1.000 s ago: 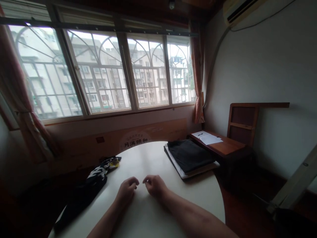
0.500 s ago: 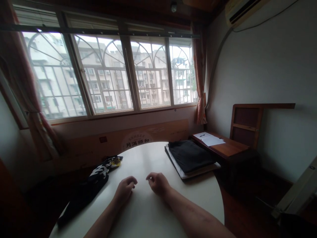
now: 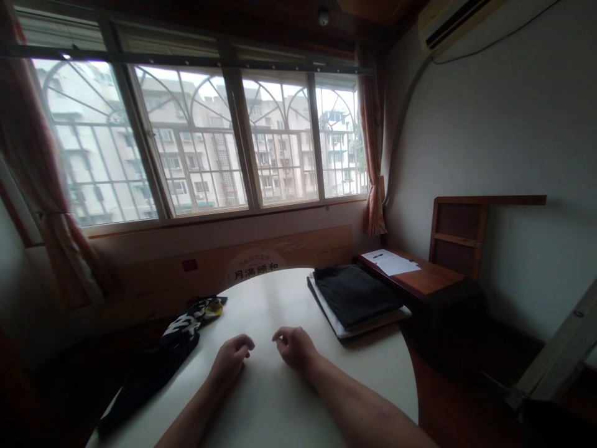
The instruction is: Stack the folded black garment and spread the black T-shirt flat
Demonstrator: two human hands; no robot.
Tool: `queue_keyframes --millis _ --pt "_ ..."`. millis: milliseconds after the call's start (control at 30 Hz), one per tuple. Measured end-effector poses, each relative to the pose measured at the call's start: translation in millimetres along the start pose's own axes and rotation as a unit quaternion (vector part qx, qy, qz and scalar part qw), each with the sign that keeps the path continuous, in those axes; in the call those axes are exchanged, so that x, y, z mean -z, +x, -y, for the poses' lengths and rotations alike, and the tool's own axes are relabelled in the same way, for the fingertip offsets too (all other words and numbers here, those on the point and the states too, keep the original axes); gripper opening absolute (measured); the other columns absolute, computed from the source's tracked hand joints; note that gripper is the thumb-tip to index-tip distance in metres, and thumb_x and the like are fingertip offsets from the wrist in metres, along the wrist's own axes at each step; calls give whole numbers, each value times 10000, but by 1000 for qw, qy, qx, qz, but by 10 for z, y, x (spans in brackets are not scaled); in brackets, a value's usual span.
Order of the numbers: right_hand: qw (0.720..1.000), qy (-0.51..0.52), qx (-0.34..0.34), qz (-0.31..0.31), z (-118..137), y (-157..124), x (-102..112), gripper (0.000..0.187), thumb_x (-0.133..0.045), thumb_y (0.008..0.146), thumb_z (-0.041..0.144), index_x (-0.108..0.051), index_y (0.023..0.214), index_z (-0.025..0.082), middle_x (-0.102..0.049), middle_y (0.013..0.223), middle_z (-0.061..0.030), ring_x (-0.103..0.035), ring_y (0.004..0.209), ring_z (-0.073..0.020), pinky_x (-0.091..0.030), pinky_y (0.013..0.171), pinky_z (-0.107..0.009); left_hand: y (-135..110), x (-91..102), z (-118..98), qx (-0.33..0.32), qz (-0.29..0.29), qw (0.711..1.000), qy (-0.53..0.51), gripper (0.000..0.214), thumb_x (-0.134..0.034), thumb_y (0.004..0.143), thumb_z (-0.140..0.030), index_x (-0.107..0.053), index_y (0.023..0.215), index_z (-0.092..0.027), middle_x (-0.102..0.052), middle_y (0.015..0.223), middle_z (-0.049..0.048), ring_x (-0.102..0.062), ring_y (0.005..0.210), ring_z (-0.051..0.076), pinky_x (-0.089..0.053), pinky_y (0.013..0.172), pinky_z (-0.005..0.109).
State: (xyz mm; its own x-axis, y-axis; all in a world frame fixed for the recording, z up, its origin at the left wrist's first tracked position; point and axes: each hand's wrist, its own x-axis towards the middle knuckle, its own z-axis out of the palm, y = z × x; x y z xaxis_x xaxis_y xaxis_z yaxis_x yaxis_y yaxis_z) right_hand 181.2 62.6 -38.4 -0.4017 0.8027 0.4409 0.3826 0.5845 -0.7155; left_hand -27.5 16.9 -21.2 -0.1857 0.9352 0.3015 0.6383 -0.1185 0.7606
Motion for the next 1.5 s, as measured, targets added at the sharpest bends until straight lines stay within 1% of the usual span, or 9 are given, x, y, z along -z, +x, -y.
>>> queue_keyframes --millis 233,400,500,600,867,1133,1267,1433,1500 --pt "1000 -23 -6 10 55 -8 27 281 -556 823 171 -798 958 213 -705 662 -2 -570 582 -131 -382 583 -223 10 0 -6 -1 4 1000 7 241 -437 614 -273 -668 661 -223 -652 607 5 -632 632 212 -461 667 312" --pt "1000 -18 -9 9 34 -11 27 281 -560 814 173 -801 952 219 -684 629 6 -539 559 -124 -361 571 -224 5 -3 6 1 -2 1000 1 239 -446 612 -256 -677 664 -221 -660 615 3 -633 629 205 -461 660 303" --pt "1000 -14 -10 16 15 -15 25 280 -559 813 172 -798 952 216 -689 645 4 -550 572 -125 -360 572 -222 -3 -9 9 8 -10 1000 4 244 -449 615 -244 -685 671 -214 -642 586 2 -624 611 202 -451 631 296" --pt "1000 -10 -9 22 0 -22 22 279 -554 820 173 -794 959 208 -692 664 0 -558 585 -128 -372 585 -223 -25 -14 -15 11 -13 1000 1 245 -444 610 -230 -681 669 -208 -653 605 8 -629 618 198 -460 642 296" --pt "1000 -7 -8 30 -29 -31 4 269 -553 822 189 -794 940 208 -622 583 21 -492 541 -125 -328 558 -234 -83 -4 -85 18 -8 1000 1 233 -445 627 -202 -676 662 -210 -686 647 8 -647 630 183 -478 650 284" --pt "1000 -5 -7 29 -51 -35 -9 264 -546 835 215 -791 934 205 -631 597 15 -502 555 -132 -355 578 -237 -82 -17 -67 17 -9 1000 0 247 -446 624 -186 -689 668 -201 -672 626 5 -642 619 179 -474 648 283" --pt "999 4 -6 33 -74 -25 -23 266 -547 826 206 -790 936 210 -633 606 15 -493 546 -127 -349 567 -235 -77 -16 -48 14 -6 1000 3 252 -444 633 -178 -691 675 -196 -678 637 9 -645 620 175 -475 648 279" --pt "999 8 -5 36 -65 -30 -11 266 -549 819 193 -787 937 212 -643 624 14 -502 552 -124 -348 567 -230 -79 -55 -33 6 0 1000 20 259 -447 662 -159 -701 697 -193 -688 652 10 -650 626 178 -479 651 277" --pt "999 5 -6 36 -54 -34 0 265 -548 821 194 -786 936 213 -648 628 13 -508 552 -124 -351 567 -229 -67 -27 -39 0 2 1000 31 257 -459 683 -147 -710 709 -195 -697 671 16 -653 654 186 -484 682 288"
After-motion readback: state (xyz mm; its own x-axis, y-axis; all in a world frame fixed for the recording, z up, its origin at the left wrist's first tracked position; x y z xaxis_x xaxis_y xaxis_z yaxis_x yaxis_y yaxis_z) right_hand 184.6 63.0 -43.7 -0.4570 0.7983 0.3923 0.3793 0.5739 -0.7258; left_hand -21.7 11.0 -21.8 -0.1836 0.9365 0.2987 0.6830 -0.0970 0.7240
